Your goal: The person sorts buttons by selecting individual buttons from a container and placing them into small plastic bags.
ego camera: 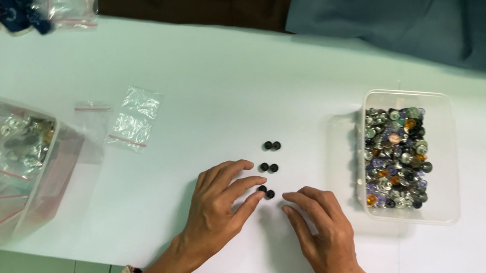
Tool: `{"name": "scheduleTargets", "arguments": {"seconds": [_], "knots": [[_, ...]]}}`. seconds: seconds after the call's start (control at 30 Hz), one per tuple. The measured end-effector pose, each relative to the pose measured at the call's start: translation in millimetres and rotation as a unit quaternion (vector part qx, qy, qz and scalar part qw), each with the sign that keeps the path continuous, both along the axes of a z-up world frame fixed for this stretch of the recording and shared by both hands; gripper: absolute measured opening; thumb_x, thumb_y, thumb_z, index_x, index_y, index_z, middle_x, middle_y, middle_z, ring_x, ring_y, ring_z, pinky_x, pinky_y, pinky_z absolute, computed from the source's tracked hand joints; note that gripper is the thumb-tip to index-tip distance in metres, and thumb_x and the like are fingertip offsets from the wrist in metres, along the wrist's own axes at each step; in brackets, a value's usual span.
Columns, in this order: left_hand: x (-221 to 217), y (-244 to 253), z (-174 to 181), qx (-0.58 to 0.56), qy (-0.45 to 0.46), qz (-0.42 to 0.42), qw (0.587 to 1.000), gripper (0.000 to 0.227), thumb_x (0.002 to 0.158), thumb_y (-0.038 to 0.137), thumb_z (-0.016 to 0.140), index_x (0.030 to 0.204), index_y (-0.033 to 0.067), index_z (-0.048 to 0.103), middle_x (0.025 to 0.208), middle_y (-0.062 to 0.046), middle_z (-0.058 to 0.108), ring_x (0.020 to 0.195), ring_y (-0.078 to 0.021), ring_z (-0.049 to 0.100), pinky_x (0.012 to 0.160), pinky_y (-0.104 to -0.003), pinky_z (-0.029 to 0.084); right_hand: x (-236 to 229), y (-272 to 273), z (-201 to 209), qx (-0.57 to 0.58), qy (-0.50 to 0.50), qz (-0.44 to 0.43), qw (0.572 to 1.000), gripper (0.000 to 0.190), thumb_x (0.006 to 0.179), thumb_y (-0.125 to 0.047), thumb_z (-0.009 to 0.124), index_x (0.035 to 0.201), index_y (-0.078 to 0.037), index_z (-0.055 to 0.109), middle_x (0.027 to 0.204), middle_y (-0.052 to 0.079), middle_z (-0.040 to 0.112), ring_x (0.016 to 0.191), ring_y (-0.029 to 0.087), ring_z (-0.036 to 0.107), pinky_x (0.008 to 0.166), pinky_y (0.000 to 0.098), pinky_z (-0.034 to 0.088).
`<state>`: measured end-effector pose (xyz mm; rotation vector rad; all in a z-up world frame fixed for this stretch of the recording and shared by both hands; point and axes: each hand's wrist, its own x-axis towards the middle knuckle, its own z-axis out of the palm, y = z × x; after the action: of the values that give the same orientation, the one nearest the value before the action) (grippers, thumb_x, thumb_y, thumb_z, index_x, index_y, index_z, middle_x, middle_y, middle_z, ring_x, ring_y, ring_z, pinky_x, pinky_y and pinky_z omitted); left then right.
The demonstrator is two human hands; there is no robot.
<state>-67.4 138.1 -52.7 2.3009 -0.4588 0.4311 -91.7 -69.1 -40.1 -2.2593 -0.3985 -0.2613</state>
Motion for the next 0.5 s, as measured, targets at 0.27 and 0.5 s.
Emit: {"name": "scheduleTargets", "arguments": {"seconds": [0.27, 0.5], "knots": [[34.7, -53.7, 61.0, 0.008, -0.022, -0.128, 0.991, 0.012, 0.095, 0.015, 0.070, 0.106, 0.0164, 0.073, 0.118, -0.005, 0.068, 0.106, -0.0256, 0.065, 0.091, -0.041, 0.044, -7.0, -78.1, 48.9, -0.073, -0.092, -0.033, 0.993, 0.023, 0.089, -0.007, 0.076, 0.111, -0.007, 0.074, 0.104, 0.008, 0.072, 0.087, 0.018, 0.070, 0.085, 0.0307, 0.057], [96.7, -153.8, 36.6, 0.085, -0.094, -0.180, 0.975, 0.023, 0.084, 0.012, 0.081, 0.106, 0.0186, 0.076, 0.119, -0.006, 0.065, 0.112, -0.0291, 0.061, 0.091, -0.045, 0.045, 32.3, -162.0, 51.1, -0.235, -0.158, -0.150, 0.947, 0.013, 0.101, -0.006, 0.082, 0.112, -0.011, 0.079, 0.112, 0.007, 0.071, 0.096, 0.029, 0.058, 0.089, 0.0401, 0.049]]}}
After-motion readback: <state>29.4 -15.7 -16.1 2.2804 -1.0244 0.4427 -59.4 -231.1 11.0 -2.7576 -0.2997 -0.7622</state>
